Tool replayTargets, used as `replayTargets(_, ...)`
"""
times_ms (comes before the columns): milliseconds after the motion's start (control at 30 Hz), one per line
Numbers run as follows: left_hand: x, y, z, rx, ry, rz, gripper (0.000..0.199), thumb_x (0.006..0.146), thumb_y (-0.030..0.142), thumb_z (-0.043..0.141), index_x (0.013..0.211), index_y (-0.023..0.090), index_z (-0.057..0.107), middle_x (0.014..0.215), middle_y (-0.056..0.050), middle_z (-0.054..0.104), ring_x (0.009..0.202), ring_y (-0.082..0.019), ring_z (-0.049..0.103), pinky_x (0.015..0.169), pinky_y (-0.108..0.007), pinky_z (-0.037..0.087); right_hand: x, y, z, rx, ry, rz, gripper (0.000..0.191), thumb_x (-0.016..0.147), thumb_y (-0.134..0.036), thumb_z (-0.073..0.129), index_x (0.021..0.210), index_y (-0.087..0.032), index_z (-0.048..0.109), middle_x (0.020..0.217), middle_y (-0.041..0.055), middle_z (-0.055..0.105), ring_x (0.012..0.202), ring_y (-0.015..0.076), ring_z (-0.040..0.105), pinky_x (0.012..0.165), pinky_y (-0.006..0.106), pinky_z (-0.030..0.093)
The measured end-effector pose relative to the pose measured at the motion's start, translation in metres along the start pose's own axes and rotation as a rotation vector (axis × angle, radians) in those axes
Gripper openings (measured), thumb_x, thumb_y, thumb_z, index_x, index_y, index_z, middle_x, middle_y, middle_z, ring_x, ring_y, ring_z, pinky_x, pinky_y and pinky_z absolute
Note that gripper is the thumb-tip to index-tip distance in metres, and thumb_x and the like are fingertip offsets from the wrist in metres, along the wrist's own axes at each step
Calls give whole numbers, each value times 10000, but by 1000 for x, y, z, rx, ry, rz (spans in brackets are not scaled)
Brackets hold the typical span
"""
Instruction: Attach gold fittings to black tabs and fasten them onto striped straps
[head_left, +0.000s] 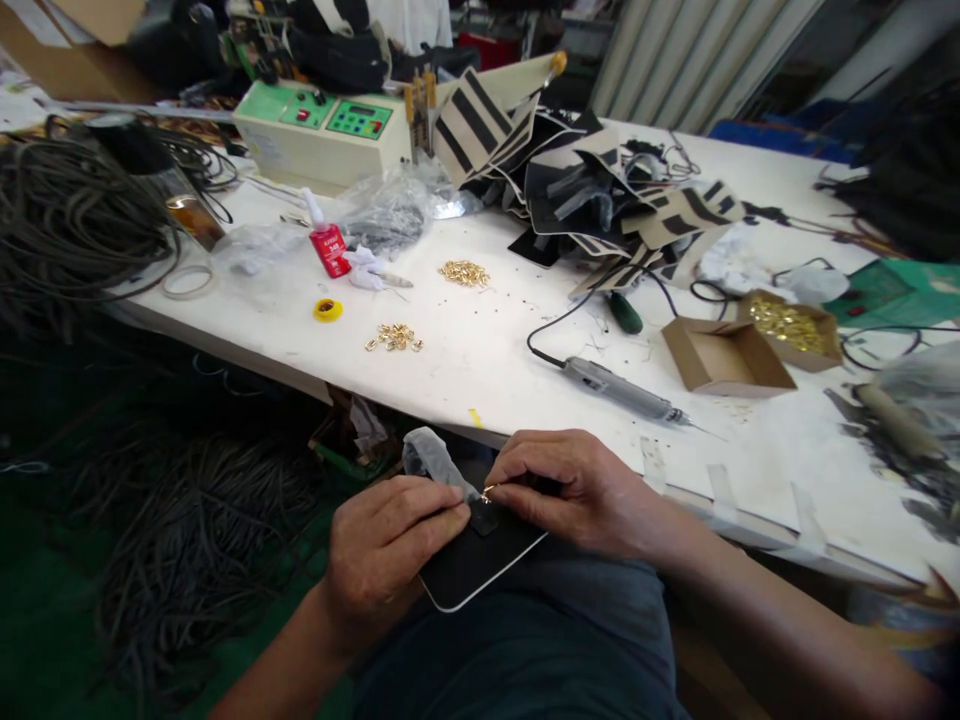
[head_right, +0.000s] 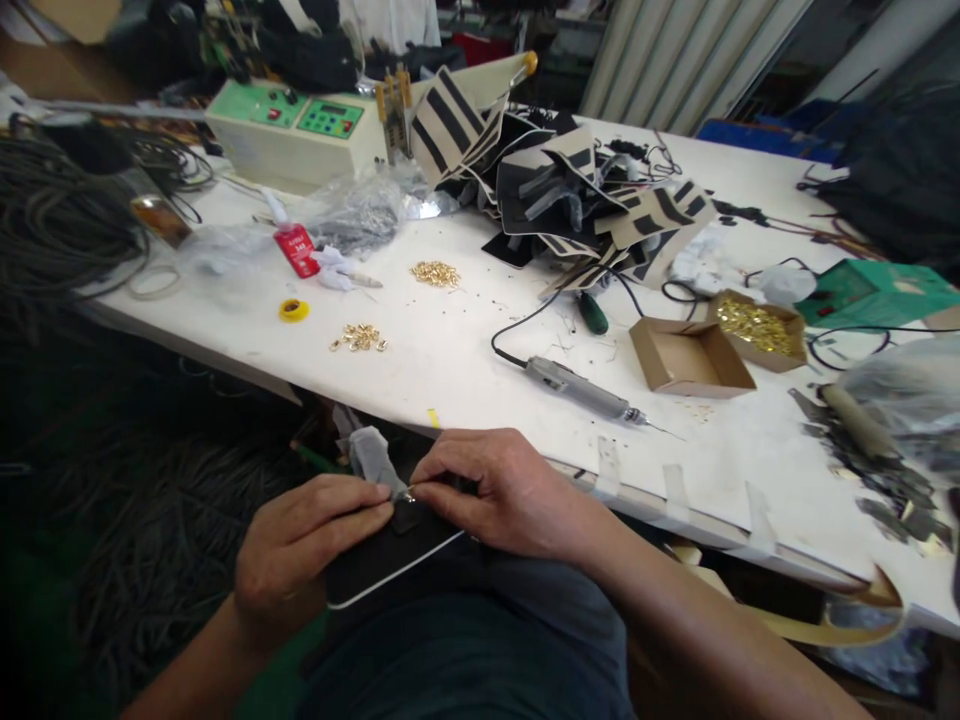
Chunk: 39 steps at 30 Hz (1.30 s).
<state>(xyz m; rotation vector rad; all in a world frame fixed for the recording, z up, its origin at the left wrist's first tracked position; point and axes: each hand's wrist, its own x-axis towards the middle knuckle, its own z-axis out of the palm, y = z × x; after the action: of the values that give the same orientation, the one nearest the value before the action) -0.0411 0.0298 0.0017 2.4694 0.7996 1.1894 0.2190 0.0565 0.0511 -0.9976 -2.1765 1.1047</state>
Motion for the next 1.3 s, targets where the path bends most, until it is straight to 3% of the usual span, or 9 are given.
replayTargets(267, 7, 16, 7, 35, -65, 27, 228, 978, 114, 623, 1165, 152, 747, 1104, -111, 795, 1022, -212, 736, 912, -353, 626, -23, -1, 0, -128, 20, -106, 185, 1054, -272, 574, 1067, -191, 740, 973, 69, 742, 848, 159, 682, 778, 284, 543)
replayTargets(567, 17, 25, 18, 16, -81, 33, 239, 943, 98, 649, 1154, 171, 733, 1087, -110, 796, 973, -210, 750, 870, -348, 625, -41, -1, 1, -283, 65, -175, 173, 1047, -260, 576, 1070, -204, 738, 960, 68, 750, 846, 168, 693, 753, 299, 528)
replayTargets(833, 17, 28, 24, -12, -81, -29, 283, 924, 112, 679, 1186, 207, 733, 1089, -89, 801, 959, -202, 762, 877, -332, 634, -49, -4, -5, -72, 31, -82, 180, 1022, -219, 603, 1132, -206, 746, 1004, 69, 757, 883, 168, 700, 816, 295, 563)
replayTargets(1067, 16, 28, 27, -14, -46, -44, 287, 911, 69, 689, 1165, 190, 743, 1078, -88, 801, 940, -187, 757, 845, -309, 640, -57, -2, -7, 23, 6, -38, 519, 813, -420, 879, 1265, -232, 705, 1132, 74, 751, 1010, 226, 702, 910, 343, 564)
replayTargets(1167, 14, 27, 30, -33, -51, -55, 350, 905, 26, 667, 1201, 201, 732, 1107, -86, 802, 967, -190, 759, 854, -324, 643, -58, 5, 2, -8, 53, -50, 303, 915, -243, 774, 1210, -226, 705, 1087, 60, 755, 998, 197, 697, 921, 330, 547)
replayTargets(1300, 12, 27, 33, -94, -72, -65, 385, 880, -8, 691, 1211, 186, 726, 1145, -98, 804, 1012, -201, 763, 891, -344, 641, -60, 11, 15, -41, 150, -108, 353, 919, -70, 655, 1230, -230, 695, 1055, 47, 764, 958, 173, 703, 902, 323, 542)
